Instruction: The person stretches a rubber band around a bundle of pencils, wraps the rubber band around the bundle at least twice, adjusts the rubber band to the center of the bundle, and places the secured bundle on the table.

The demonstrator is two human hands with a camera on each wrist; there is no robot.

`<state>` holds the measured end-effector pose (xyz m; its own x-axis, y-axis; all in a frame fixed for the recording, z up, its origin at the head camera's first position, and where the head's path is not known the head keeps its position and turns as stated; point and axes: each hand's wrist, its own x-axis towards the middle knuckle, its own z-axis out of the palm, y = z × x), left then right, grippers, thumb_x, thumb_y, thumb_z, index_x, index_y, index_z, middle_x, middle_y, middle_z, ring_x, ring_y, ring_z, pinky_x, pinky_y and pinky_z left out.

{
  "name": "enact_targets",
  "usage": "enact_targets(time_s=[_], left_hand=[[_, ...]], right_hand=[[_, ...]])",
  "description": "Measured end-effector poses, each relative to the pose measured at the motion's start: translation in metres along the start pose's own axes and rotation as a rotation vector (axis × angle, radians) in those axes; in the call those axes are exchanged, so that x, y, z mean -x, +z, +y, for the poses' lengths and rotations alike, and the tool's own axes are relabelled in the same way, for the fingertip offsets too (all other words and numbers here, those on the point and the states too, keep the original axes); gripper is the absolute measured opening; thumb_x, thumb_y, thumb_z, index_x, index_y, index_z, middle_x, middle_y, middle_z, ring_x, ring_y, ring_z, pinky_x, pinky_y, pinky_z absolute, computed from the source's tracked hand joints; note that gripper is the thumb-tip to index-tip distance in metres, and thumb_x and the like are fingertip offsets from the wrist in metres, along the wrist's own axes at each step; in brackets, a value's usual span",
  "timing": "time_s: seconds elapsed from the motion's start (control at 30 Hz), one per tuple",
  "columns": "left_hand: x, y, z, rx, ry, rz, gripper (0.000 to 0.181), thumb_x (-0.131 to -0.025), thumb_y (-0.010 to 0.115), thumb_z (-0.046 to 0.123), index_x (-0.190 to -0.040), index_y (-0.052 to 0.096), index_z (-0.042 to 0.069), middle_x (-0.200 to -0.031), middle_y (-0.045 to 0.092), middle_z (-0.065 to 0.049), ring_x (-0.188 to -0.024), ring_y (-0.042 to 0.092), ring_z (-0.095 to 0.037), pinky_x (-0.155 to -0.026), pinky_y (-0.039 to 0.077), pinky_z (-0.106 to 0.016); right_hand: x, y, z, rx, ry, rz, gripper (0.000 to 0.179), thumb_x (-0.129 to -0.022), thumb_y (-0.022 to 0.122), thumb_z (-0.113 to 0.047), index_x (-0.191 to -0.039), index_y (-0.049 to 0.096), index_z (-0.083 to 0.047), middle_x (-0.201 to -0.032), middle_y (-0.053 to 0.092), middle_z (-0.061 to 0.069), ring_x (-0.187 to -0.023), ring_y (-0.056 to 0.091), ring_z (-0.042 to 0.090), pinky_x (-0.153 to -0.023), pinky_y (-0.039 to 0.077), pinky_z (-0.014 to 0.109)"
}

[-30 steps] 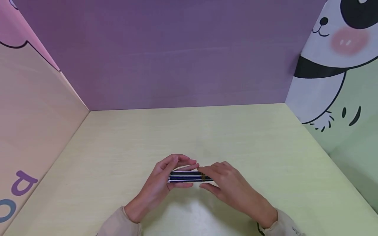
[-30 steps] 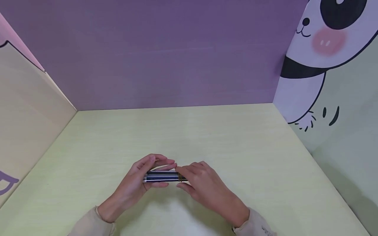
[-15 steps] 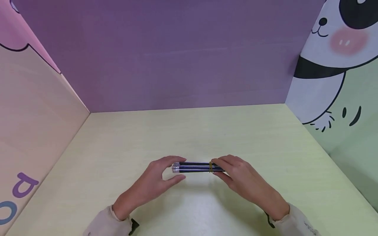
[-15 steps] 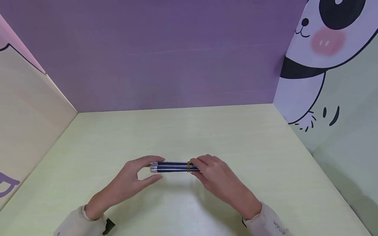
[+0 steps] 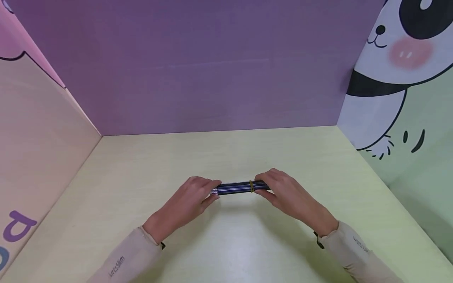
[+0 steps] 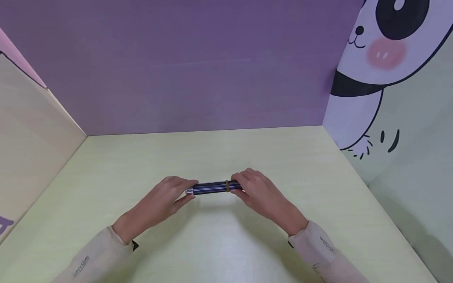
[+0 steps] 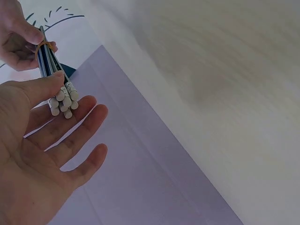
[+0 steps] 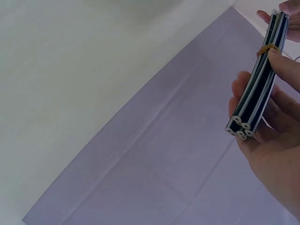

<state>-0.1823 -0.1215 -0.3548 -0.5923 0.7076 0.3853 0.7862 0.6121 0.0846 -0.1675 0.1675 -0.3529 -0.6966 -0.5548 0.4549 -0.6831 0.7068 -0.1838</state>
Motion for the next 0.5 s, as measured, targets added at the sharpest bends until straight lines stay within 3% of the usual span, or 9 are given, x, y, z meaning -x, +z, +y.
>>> enact_targets(time_s=[0.27,0.5], left_hand=[[-0.013,0.009,-0.016,0.001,-0.057,-0.027,0.026,-0.086,0.079,0.013,-0.108,0.069,0.005,-0.086,0.070,0.002,-0.071,0.061,-0.012,-0.081,0.053,-0.041],[-0.011,0.019,-0.019,-0.004,-0.135,-0.077,0.028,-0.083,0.082,0.016,-0.109,0.073,0.009,-0.099,0.074,-0.001,-0.099,0.068,-0.023,-0.099,0.043,-0.062]], right_hand=[[-0.015,0.014,0.016,0.011,0.039,-0.061,0.023,-0.087,0.079,-0.019,-0.105,0.068,-0.008,-0.102,0.064,0.001,-0.089,0.059,0.013,-0.074,0.054,0.027],[-0.019,0.022,0.015,-0.041,0.118,-0.171,0.020,-0.086,0.080,-0.019,-0.102,0.071,-0.011,-0.102,0.062,-0.003,-0.090,0.057,0.013,-0.074,0.053,0.028]])
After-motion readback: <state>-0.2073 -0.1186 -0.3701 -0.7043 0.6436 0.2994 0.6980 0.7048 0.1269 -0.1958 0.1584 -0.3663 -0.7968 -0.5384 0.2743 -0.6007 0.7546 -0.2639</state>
